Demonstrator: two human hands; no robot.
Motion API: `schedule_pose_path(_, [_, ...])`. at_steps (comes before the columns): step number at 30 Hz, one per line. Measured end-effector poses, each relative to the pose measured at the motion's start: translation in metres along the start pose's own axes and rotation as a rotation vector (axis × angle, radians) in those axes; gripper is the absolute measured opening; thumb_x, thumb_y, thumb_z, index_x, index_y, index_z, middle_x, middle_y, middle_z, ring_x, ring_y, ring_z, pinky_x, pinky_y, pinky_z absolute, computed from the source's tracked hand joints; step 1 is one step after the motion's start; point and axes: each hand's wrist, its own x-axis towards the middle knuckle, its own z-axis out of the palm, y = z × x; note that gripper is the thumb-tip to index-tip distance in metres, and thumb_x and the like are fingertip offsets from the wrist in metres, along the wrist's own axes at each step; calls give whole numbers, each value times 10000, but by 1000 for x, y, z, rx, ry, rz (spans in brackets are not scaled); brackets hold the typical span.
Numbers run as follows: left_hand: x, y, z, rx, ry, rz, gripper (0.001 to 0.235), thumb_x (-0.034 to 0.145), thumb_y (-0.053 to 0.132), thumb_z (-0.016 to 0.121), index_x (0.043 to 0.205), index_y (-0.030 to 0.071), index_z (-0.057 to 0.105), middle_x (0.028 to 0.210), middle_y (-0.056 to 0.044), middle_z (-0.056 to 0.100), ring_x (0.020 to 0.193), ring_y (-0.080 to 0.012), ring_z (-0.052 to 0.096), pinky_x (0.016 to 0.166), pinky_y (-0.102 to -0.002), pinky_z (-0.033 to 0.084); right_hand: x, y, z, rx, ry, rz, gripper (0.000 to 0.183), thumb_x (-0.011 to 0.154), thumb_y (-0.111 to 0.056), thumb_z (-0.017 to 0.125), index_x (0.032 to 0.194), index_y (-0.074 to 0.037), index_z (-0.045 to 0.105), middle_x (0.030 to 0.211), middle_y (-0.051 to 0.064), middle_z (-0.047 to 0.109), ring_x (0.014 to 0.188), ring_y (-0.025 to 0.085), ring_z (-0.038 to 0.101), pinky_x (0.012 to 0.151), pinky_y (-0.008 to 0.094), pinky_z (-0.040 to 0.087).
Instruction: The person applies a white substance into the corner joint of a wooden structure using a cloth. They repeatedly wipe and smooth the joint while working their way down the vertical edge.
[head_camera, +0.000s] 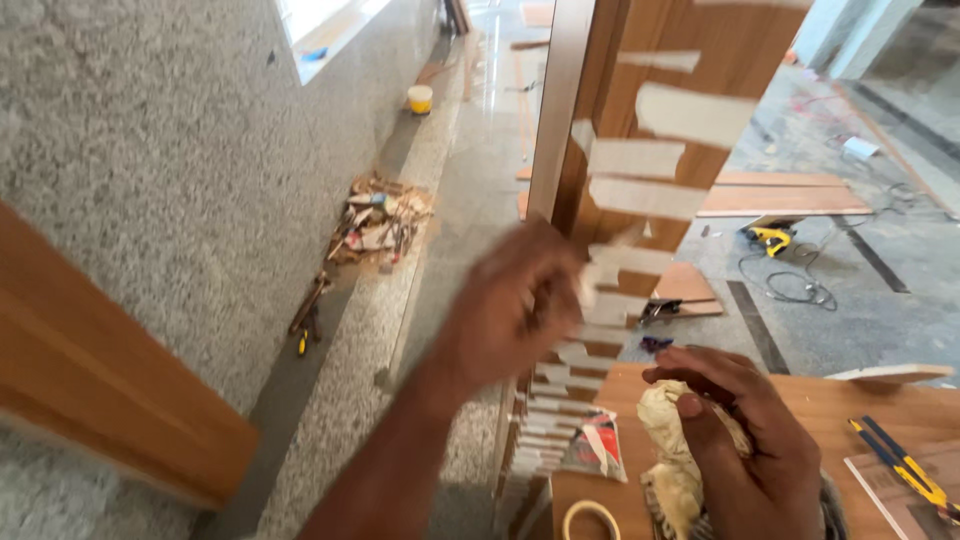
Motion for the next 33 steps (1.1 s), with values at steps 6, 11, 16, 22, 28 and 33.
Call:
schedule_pose_path(6, [2,28,-4,-70,-288,-14,157,940,184,692,1003,95,579,968,-51,610,891,-211,645,795,-359,542,35,4,21,-36,185,-66,182,1000,-109,587,1118,24,625,1223,221,678,1097,265,708,979,398,555])
schedule_pose_path(11, [12,36,-3,69,-269,-20,129,977,210,690,1026,108,629,961,-38,634,879,-202,674,739,-354,559,47,5,7,278,-99,-283,217,1039,-168,577,958,26,631,1182,287,675,1074,335,718,972,474,570])
schedule_pose_path(16, [22,24,2,-91,122,-484,135,1017,217,633,1103,148,710,888,18,699,668,-180,699,569,-353,569,39,12,8,631,159,-33,279,1070,-187,573,897,32,580,1031,320,708,1037,395,731,940,549,597])
schedule_pose_path(22, [47,-9,-1,509,325,-61,257,1015,115,648,1269,137,678,964,-58,649,903,-216,666,759,-387,567,49,13,-2,543,28,-91,218,1023,-61,555,1233,-14,518,976,278,718,1028,364,724,980,525,579])
schedule_pose_path(28, [58,-25,-1,383,218,-130,174,1026,126,616,1198,127,639,1045,-50,670,911,-209,692,730,-339,588,55,17,-16,221,-72,-157,281,945,70,485,1109,73,713,1194,244,743,1196,320,700,1058,447,530])
schedule_pose_path(33, [52,-16,-2,614,282,2,152,985,156,674,1132,120,673,1015,-61,658,933,-236,696,737,-374,578,63,8,-9,219,-16,-142,366,894,110,471,1129,86,750,1258,238,782,933,217,601,813,322,444])
